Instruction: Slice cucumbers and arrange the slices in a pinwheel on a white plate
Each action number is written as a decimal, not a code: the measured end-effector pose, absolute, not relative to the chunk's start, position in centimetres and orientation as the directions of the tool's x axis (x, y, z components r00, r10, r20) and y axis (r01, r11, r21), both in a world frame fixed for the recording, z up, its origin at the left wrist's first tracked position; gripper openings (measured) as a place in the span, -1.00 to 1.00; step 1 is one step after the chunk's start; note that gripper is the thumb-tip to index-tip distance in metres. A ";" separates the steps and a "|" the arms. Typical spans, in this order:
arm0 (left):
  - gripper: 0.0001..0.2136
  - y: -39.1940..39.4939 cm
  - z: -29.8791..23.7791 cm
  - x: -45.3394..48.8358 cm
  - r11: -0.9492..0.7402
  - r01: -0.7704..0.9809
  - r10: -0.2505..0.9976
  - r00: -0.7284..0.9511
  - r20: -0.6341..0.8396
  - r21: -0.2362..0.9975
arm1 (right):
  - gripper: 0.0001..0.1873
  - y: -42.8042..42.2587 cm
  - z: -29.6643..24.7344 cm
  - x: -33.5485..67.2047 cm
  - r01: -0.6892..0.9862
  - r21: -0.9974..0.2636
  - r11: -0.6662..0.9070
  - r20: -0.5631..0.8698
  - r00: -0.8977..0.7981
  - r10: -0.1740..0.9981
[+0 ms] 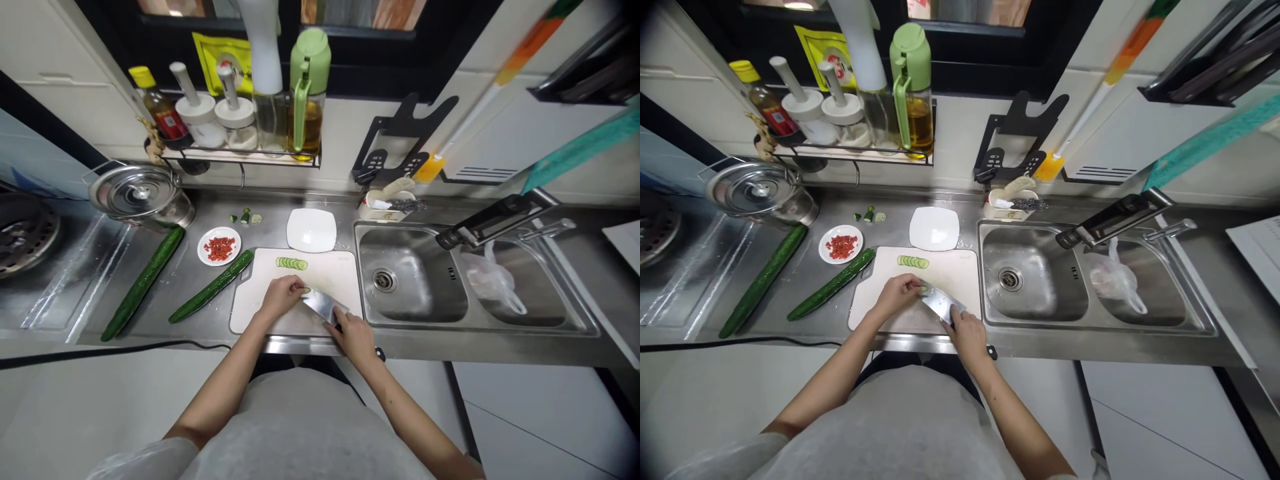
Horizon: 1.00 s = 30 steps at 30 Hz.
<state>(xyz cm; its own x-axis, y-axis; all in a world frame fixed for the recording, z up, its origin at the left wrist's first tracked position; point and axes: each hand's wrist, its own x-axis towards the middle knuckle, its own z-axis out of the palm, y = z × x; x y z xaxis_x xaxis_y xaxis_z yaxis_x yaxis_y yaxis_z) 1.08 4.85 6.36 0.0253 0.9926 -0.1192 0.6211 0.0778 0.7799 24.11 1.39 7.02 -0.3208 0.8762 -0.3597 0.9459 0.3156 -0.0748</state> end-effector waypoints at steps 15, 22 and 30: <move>-0.81 3.9 3.5 1.0 0.378 0.355 0.908 -0.324 -0.267 0.855 | -0.48 6.3 5.3 24.0 0.987 -0.097 -0.130 -0.312 0.094 0.945; -0.85 7.6 4.1 1.7 0.417 0.369 0.893 -0.336 -0.299 0.831 | -0.48 6.7 5.4 24.2 1.000 0.002 0.002 -0.348 -0.001 0.938; -0.88 7.4 4.2 1.4 0.489 0.549 0.872 -0.284 -0.399 0.677 | -0.56 7.3 5.8 24.3 0.998 -0.032 0.052 -0.379 -0.060 0.923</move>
